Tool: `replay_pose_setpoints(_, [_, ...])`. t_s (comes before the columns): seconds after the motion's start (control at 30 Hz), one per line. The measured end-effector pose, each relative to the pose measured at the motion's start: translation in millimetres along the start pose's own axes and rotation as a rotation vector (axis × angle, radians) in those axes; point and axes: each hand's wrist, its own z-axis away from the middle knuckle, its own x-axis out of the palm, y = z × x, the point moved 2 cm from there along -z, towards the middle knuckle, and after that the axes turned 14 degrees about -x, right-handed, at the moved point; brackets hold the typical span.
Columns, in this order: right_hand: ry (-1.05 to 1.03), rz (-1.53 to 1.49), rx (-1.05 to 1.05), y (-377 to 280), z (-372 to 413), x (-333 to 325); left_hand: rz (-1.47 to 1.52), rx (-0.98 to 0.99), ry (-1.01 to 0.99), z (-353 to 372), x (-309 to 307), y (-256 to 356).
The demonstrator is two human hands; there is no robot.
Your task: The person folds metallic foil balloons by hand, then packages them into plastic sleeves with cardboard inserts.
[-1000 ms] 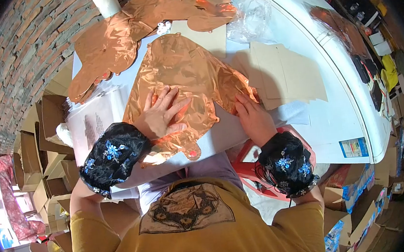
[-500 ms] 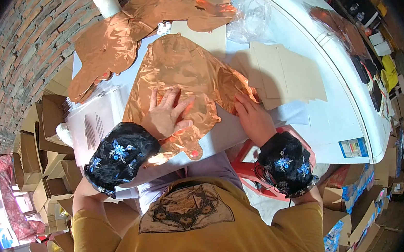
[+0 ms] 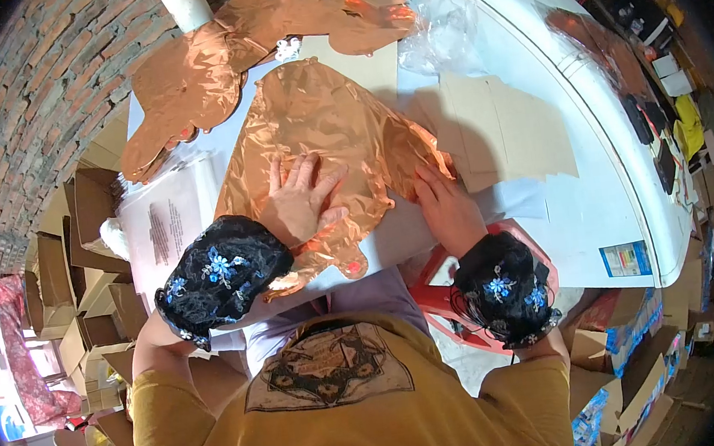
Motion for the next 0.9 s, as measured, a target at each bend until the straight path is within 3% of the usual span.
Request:
replay_pose_setpoints(0.1, [-0.001, -0.002, 0.004, -0.3, 0.0, -2.0, -0.042, -0.003, 0.094, 2.3, -0.3, 0.7])
replay_pose_setpoints(0.2, [-0.012, -0.031, 0.023, -1.7, -0.7, -5.4, 0.027, 0.003, 0.000, 1.0, -2.0, -0.7])
replay_pose_setpoints(0.43, [0.066, -0.005, 0.017, -2.4, -1.8, -8.0, 0.034, 0.023, 0.056, 1.6, 1.9, -4.1])
replay_pose_setpoints(0.9, [0.035, -0.010, 0.027, -0.5, -3.4, -5.5, -0.079, -0.002, 0.110, 3.9, 4.7, -5.3])
